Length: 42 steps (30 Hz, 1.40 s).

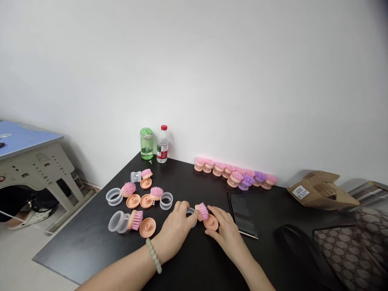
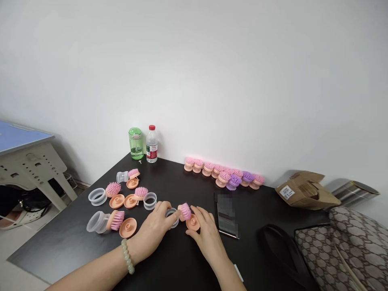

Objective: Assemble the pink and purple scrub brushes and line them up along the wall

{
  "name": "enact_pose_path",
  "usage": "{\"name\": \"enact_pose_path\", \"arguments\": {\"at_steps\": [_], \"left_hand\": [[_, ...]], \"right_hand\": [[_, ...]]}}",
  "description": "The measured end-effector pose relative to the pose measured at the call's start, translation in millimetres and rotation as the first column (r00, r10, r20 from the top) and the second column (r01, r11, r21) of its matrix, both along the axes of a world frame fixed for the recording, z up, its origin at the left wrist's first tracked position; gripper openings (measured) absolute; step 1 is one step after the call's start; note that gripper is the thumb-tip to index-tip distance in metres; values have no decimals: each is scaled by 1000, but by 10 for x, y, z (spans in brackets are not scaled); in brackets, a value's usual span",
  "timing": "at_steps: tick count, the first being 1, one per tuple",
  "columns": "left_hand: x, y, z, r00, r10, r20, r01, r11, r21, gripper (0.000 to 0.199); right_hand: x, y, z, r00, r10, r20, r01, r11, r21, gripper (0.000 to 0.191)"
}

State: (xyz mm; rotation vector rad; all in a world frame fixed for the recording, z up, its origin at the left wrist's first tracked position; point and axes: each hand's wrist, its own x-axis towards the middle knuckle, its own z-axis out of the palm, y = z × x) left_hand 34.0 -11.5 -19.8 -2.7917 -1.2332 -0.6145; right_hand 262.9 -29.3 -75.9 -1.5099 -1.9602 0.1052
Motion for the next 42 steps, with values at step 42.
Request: {"name": "enact_pose_path", "arguments": {"at_steps": [42], "left_hand": [[43, 108, -256, 986, 72, -151, -20, 948, 319, 44]], "right_hand": [[-280, 1156, 293, 1000, -16, 1, 16, 999, 49, 33]]}}
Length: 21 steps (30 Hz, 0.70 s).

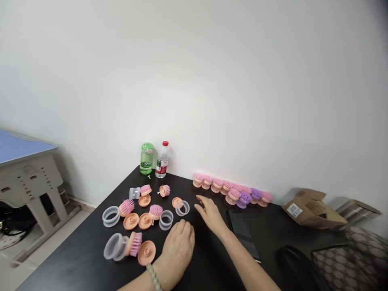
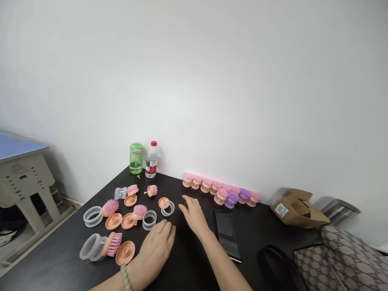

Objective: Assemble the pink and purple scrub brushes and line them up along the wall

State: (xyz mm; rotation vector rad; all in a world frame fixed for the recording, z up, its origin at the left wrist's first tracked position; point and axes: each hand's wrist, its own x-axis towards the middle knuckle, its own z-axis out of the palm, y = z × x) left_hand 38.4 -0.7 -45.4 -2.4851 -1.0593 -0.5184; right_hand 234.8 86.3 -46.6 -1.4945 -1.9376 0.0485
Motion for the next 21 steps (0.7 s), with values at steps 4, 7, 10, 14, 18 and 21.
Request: {"name": "enact_pose_path", "arguments": {"at_steps": [4, 7, 10, 14, 18, 21], "left_hand": [[9, 64, -115, 999, 23, 37, -20, 996, -84, 45], [35, 116, -151, 997, 62, 40, -56, 988, -141, 59], [64, 108, -111, 993, 103, 65, -90, 979, -183, 71], [65, 64, -26, 990, 116, 85, -93, 966, -242, 79], [43, 82, 12, 993, -73, 91, 100, 937, -334, 70], [65, 137, 4, 990, -98, 103, 131, 910, -393, 76]], "right_hand": [[636, -80, 116, 978, -197, 70, 192, 979, 71, 36], [1091, -40, 216, 926, -357, 119, 344, 932, 114, 36], [1354, 31, 262, 883, -428, 190, 411, 903, 123, 38], [1402, 138, 241, 865, -413, 286, 403, 910, 94, 45], [1314, 230, 215, 860, -394, 325, 395, 916, 67, 47], [1251, 274, 225, 875, -362, 320, 370, 928, 36, 47]]}}
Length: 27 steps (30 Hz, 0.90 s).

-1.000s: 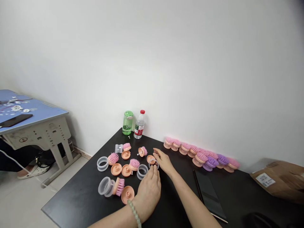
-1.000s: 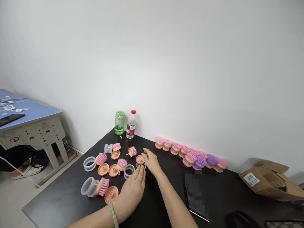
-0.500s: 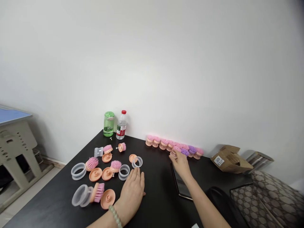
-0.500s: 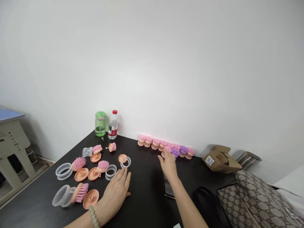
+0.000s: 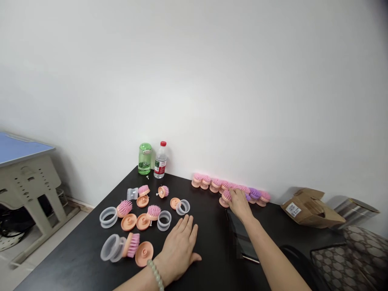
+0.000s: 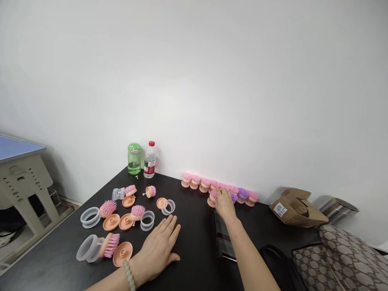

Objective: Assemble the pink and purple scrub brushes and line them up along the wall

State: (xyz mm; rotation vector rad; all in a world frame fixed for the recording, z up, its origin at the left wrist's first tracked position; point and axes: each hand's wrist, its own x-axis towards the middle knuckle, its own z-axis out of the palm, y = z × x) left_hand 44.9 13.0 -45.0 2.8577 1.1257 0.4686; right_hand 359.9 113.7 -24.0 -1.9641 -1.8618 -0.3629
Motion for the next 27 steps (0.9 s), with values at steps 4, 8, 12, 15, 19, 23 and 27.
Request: {"name": "enact_pose_path", "arguments": {"at_steps": [4, 8, 12, 15, 19, 23, 27], "left_hand": [[71, 64, 18, 996, 93, -5, -93, 991, -97, 88], [112, 59, 119, 979, 201, 27, -193, 963, -189, 91], [86, 7, 161, 974, 206, 88, -184, 960, -212, 88], [43, -50, 96, 970, 135, 201, -97, 977, -188, 87], [-6, -114, 25, 902, 101, 419, -49, 990, -132, 94], [-34, -149, 93, 841, 49, 539, 33, 989, -142, 78], [-49, -200, 196, 822, 67, 565, 79, 970, -231, 49]], "right_hand": [[-106, 19, 49, 996, 60, -68, -62, 998, -30, 45], [-320, -21, 98, 970, 165, -181, -175, 983, -45, 39], [-616, -168, 123, 915, 234, -329, -261, 964, -42, 37], [-823, -386, 141, 868, 225, -442, -251, 968, 1, 39], [-1087, -834, 150, 755, 247, -607, -303, 953, 11, 48], [-1338, -1275, 153, 421, 272, -865, -449, 891, 62, 56], [-1451, -1482, 165, 171, 228, -958, -454, 881, 129, 60]]}}
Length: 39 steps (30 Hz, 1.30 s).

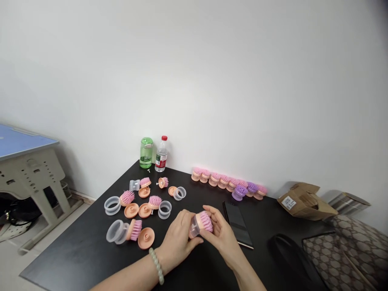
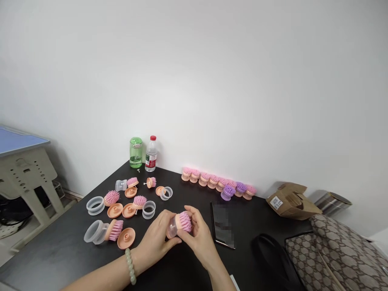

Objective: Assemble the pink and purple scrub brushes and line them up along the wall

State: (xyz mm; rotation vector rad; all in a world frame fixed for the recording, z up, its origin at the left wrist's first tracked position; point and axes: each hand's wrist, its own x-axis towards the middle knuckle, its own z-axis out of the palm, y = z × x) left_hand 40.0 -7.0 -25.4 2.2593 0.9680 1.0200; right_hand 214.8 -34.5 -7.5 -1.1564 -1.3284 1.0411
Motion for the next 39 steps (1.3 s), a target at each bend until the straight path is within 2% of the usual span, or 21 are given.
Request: {"name": "enact_pose_path", "arguments": {"at_steps": [5, 8, 12, 14, 16, 18, 21, 22, 25, 26, 27, 30, 31, 35, 39], "left_hand": [[-8, -59, 43, 1000, -9, 16, 9, 1000, 29, 45], [-3, -64, 40, 1000, -15, 17, 15, 999, 34, 34], [-6, -33, 54, 999, -7, 46, 8, 1000, -11, 30], [-14, -15, 78, 997, 17, 71, -11, 997, -81, 31], [-23, -6, 107, 995, 56, 88, -39, 983, -178, 34], [-25, -11, 126, 992, 84, 97, -59, 969, -241, 36], [-11, -36, 121, 992, 69, 106, -43, 972, -232, 35], [-4, -45, 113, 992, 56, 110, -31, 976, -217, 34], [11, -64, 90, 992, 27, 121, -5, 985, -175, 31], [13, -66, 87, 992, 25, 126, -4, 986, -168, 30], [13, -67, 87, 991, 31, 129, -9, 986, -168, 29], [9, -67, 97, 990, 54, 131, -30, 984, -174, 28], [7, -67, 98, 989, 49, 137, -26, 985, -168, 27], [3, -63, 90, 985, 11, 170, 12, 991, -132, 27], [-1, -54, 80, 987, 36, 159, -11, 988, -152, 30]], "right_hand": [[38, -45, 0, 999, 14, -46, -19, 995, -97, 54], [44, -47, 4, 998, 57, -28, -61, 988, -143, 44], [24, -54, 1, 998, 55, 30, -52, 994, -94, 32], [25, -67, -15, 996, 39, 82, -36, 998, -42, 30], [40, -80, -44, 990, 57, 126, -62, 998, 29, 33], [66, -82, -83, 987, 70, 143, -83, 993, 81, 49], [108, -59, -131, 990, 47, 134, -52, 998, 35, 76], [118, -50, -135, 986, 54, 158, -54, 999, -4, 74], [128, -44, -111, 958, 107, 268, -87, 993, -86, 42], [126, -50, -96, 952, 123, 279, -103, 991, -87, 38], [122, -58, -82, 954, 132, 269, -115, 990, -80, 41], [108, -75, -64, 975, 120, 188, -112, 992, -50, 68], [105, -74, -66, 976, 105, 191, -96, 994, -57, 70], [101, -58, -92, 957, 90, 277, -66, 993, -95, 48], [109, -52, -108, 981, 78, 179, -66, 995, -75, 66]]}}
